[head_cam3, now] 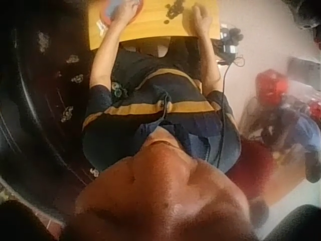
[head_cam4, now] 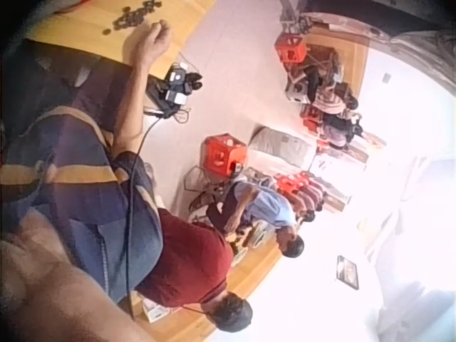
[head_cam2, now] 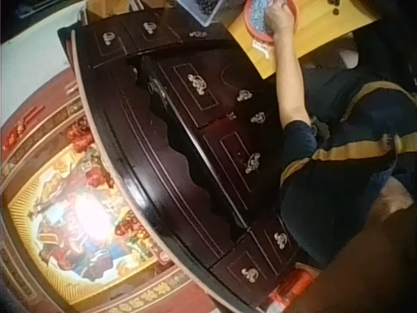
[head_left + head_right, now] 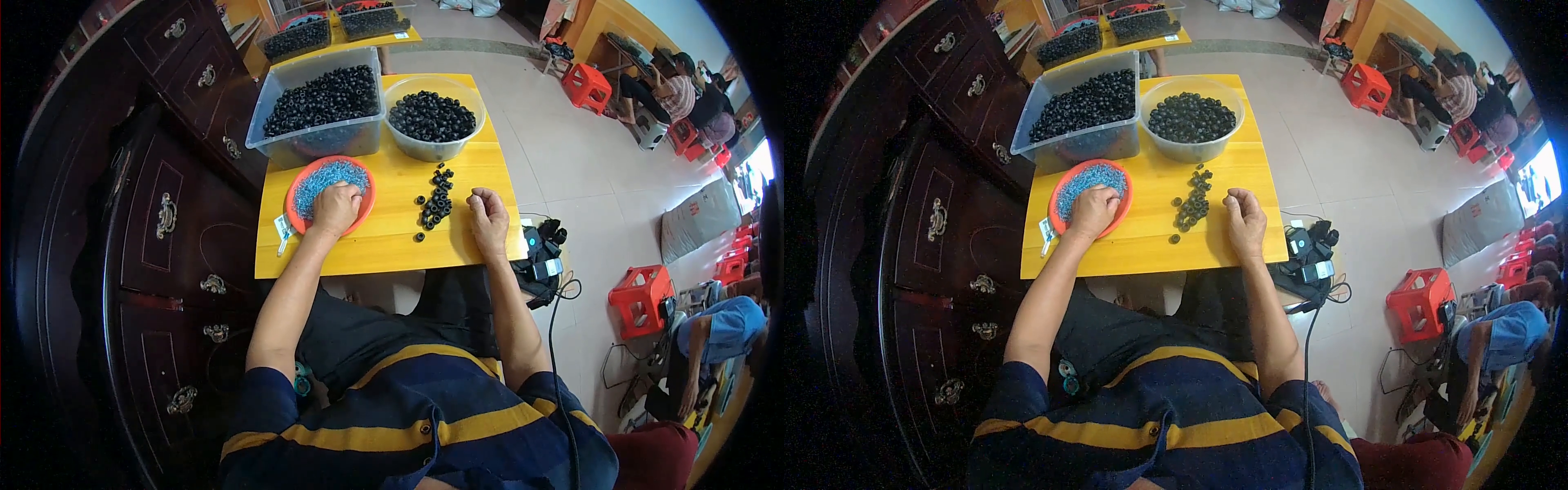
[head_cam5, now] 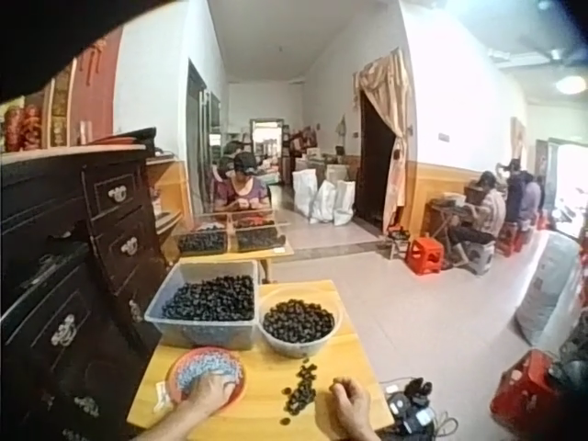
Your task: The person assembles small black components by hand, arranges them on the table, and sorts through beads in a tray and plastic containers.
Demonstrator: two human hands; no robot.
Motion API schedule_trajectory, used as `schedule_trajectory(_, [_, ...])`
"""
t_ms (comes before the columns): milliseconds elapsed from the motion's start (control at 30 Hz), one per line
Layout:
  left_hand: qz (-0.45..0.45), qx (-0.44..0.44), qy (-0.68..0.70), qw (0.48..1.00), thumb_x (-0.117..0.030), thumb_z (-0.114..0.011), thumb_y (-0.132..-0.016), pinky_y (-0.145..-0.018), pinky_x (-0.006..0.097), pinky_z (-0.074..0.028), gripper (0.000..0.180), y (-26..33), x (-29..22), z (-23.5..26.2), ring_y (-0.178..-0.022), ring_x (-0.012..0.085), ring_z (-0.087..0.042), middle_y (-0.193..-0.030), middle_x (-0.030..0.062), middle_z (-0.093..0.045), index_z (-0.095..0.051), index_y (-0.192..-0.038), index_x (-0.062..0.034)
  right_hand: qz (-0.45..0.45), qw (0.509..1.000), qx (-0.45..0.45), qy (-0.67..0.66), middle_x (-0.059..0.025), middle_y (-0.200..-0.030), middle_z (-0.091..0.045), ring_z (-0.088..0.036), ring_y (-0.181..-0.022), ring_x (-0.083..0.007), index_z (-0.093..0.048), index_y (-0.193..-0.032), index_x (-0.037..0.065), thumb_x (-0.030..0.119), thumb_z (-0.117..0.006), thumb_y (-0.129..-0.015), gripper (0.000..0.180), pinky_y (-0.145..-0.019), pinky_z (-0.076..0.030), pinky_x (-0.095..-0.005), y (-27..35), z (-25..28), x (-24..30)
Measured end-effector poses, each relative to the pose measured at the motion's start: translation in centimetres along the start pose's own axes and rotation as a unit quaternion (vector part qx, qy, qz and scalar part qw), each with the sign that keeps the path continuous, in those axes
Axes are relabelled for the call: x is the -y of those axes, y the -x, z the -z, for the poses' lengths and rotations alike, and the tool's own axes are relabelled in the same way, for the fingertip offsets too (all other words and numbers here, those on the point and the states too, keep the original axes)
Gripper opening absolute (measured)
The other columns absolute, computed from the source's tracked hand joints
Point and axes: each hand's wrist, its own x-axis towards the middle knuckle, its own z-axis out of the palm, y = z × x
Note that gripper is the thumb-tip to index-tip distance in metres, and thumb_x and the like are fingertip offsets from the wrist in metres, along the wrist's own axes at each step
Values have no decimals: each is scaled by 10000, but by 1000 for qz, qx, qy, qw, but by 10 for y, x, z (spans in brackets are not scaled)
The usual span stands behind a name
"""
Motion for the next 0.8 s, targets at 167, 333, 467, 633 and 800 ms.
schedule_trajectory(167, [9, 6, 29, 1000, -125, -674, -796, -717, 453, -536, 108, 0, 0, 1, -813, 346, -670, -879, 122, -687, -719, -880, -74, -15, 1000, 11, 3, -56, -934, -712, -659, -874, -121, -677, -1128, -16, 94, -629, -946, 217, -812, -517, -262, 20, -3, 11])
schedule_trajectory(333, [27, 34, 71, 996, -121, -679, -799, -733, 408, -546, 154, 2, 1, 4, -834, 317, -691, -919, 133, -714, -740, -931, -71, -26, 999, 32, -6, -58, -932, -711, -657, -870, -104, -683, -1113, -18, 93, -644, -941, 208, -800, -521, -247, 28, -4, 12])
schedule_trajectory(467, [43, 90, 68, 993, -117, -674, -804, -725, 400, -545, 154, 3, 2, 17, -812, 309, -693, -899, 137, -714, -738, -934, -66, -12, 998, 51, 29, -65, -957, -708, -657, -871, -110, -679, -1106, -25, 92, -643, -942, 205, -808, -520, -252, 29, -4, 21])
schedule_trajectory(633, [32, 32, 58, 997, -128, -672, -812, -715, 454, -543, 127, 4, -2, 21, -827, 341, -679, -906, 130, -700, -723, -920, -85, -7, 998, 48, 28, -65, -957, -709, -658, -866, -113, -680, -1101, -25, 92, -639, -945, 199, -810, -520, -255, 29, -3, 21])
schedule_trajectory(800, [-6, 65, 23, 998, -121, -657, -828, -717, 455, -546, 127, 7, 4, 18, -827, 354, -671, -908, 121, -684, -719, -935, -91, -10, 998, 54, 38, -63, -947, -708, -655, -858, -111, -682, -1099, -22, 90, -637, -945, 195, -804, -520, -254, 29, -3, 19])
